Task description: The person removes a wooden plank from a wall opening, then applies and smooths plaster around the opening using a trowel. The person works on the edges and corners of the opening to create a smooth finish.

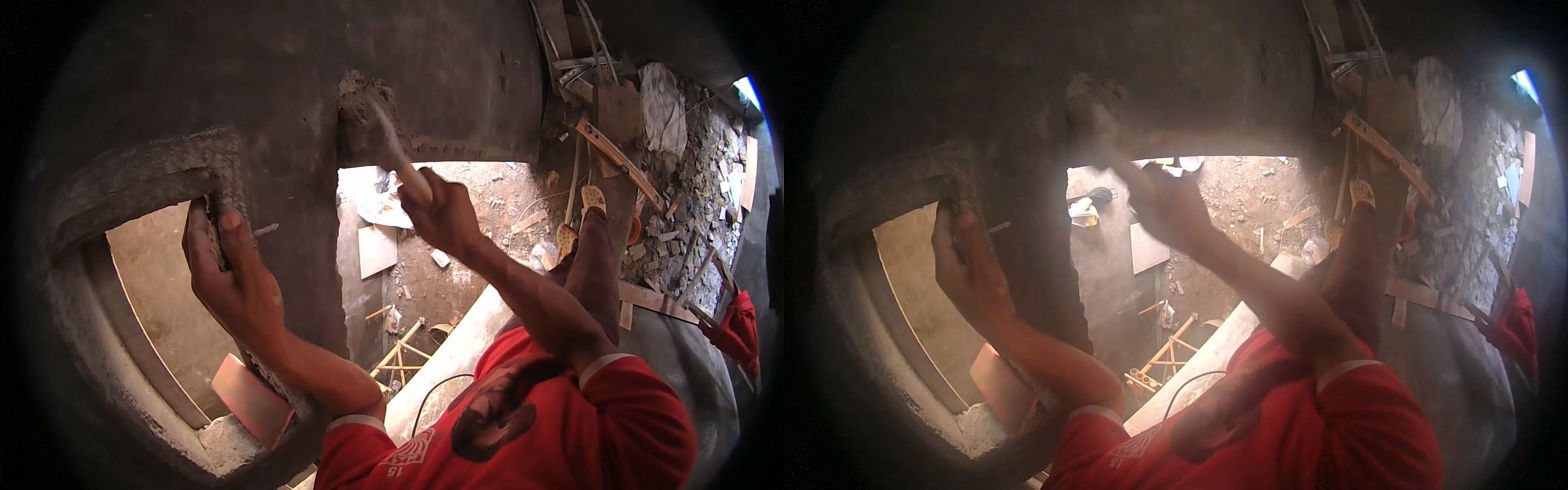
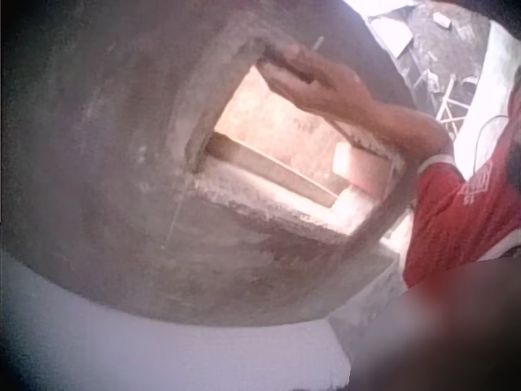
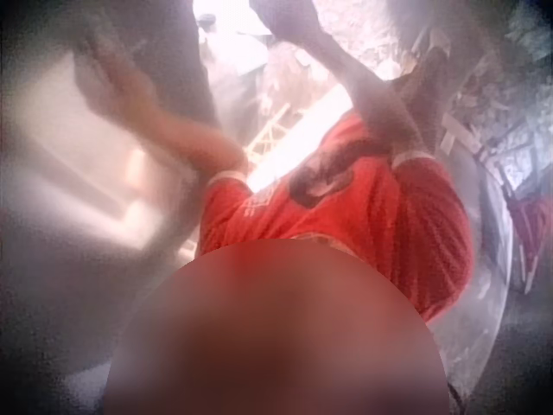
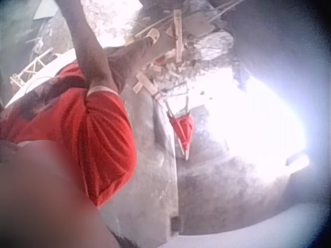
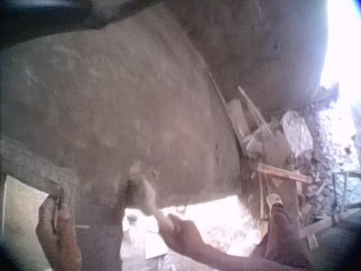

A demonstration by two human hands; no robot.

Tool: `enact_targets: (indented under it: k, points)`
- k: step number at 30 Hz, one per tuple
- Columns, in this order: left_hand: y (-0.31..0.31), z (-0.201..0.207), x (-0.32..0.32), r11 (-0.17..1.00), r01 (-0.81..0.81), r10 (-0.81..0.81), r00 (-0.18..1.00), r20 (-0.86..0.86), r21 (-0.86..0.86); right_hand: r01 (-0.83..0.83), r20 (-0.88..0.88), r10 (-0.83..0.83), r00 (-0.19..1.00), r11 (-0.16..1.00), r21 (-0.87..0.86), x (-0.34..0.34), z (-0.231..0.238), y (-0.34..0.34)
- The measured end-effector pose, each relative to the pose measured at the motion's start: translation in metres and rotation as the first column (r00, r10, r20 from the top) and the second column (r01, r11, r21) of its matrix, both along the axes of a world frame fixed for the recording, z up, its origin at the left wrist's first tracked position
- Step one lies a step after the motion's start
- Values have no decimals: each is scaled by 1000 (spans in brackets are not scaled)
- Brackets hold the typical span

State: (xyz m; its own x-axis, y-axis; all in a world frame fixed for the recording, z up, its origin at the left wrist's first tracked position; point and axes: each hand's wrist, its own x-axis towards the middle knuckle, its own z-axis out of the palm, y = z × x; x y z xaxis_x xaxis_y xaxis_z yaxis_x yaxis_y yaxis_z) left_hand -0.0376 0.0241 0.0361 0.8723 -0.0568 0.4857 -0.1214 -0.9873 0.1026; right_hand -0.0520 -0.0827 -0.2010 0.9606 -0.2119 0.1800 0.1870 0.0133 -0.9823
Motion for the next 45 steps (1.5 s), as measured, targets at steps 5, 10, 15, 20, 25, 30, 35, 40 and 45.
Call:
enact_targets:
  k: [5, 10, 15, 20, 25, 30, 35, 40, 45]
  points:
    - [-1, 1, -1, 999, -4, 3, 1000, -13, -45, 37, 70, -30, 997, 995, -95, 4, -5, 4]
    - [-3, -1, 0, 999, -51, 51, 999, 16, -18, -28, -275, 68, 959, 989, 146, 4, -10, -1]
    - [-4, 0, 0, 995, -43, 42, 999, -14, -85, -163, 365, 133, 922, 985, 51, -15, -6, 5]
    - [-1, 1, -1, 998, -36, 36, 999, -15, -50, -33, -219, 64, 974, 989, 144, -8, -10, 7]
    - [2, -1, 0, 998, -1, 1, 1000, -12, -62, -121, 287, 107, 952, 992, 29, -14, -8, -4]
    - [0, 2, -2, 997, -43, 40, 999, -37, -61, -71, -342, 140, 929, 976, 205, -4, -19, -1]
    - [-4, -1, -2, 998, -62, 62, 998, 1, -20, -114, 43, 113, 993, 993, 21, -12, -29, 7]
    - [-5, 0, 0, 995, -57, 55, 998, -25, -85, -93, -41, 91, 995, 995, -42, -5, -30, 0]
    - [-3, 0, 0, 999, -47, 46, 999, -7, -25, -72, -135, 84, 987, 993, 90, -8, -28, -4]
